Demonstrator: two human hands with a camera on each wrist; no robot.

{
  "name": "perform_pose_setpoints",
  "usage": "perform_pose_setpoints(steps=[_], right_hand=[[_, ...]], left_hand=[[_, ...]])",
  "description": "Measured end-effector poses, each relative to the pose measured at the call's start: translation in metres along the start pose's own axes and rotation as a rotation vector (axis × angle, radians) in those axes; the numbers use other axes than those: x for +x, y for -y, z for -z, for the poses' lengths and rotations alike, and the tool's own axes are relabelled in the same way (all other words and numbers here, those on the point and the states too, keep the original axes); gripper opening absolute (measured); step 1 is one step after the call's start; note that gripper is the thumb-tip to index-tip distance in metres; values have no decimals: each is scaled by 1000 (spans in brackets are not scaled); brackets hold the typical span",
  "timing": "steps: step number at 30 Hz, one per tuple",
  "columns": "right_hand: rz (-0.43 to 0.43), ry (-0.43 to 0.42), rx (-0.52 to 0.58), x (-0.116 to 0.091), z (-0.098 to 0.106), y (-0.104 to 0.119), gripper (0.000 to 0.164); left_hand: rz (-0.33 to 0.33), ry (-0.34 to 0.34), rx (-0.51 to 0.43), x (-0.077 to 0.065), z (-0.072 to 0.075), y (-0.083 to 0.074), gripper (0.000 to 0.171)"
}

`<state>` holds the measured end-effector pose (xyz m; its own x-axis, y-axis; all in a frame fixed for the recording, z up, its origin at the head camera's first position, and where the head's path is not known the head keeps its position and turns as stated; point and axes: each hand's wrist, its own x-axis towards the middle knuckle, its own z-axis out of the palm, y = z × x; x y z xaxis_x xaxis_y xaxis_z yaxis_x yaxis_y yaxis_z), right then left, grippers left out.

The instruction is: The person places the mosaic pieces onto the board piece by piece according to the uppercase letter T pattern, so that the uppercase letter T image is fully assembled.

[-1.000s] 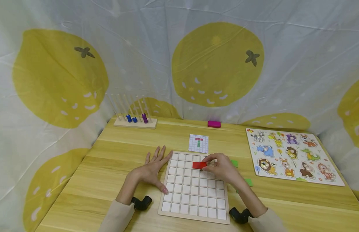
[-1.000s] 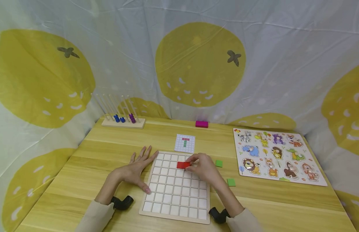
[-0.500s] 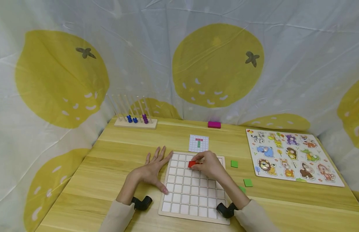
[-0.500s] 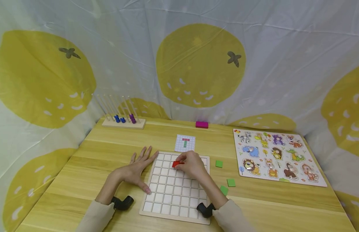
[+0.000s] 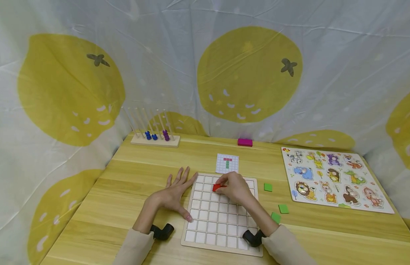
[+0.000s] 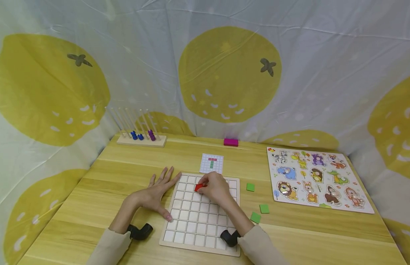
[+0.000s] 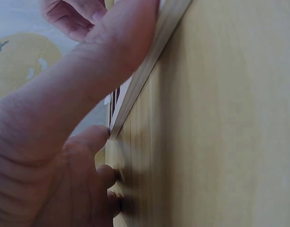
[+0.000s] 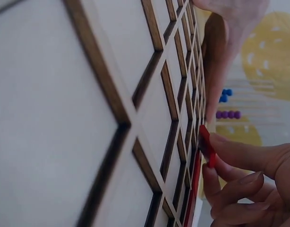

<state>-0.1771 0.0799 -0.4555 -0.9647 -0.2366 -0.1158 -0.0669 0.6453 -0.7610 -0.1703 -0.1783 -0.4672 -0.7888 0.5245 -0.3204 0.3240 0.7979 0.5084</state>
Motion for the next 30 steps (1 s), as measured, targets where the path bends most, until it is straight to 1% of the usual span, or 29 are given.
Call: perform_pose_setpoints(steps=[8, 20, 30], right_hand=[[22, -9, -25, 2, -3, -1, 14], [9, 10, -20, 4, -2, -1, 16], [5, 19, -5, 6, -1, -3, 18]], left_hand=[[0, -1, 6, 0, 0, -1, 146], [8, 6, -1, 0, 1, -1, 146], [2, 7, 0, 0, 1, -1, 146]])
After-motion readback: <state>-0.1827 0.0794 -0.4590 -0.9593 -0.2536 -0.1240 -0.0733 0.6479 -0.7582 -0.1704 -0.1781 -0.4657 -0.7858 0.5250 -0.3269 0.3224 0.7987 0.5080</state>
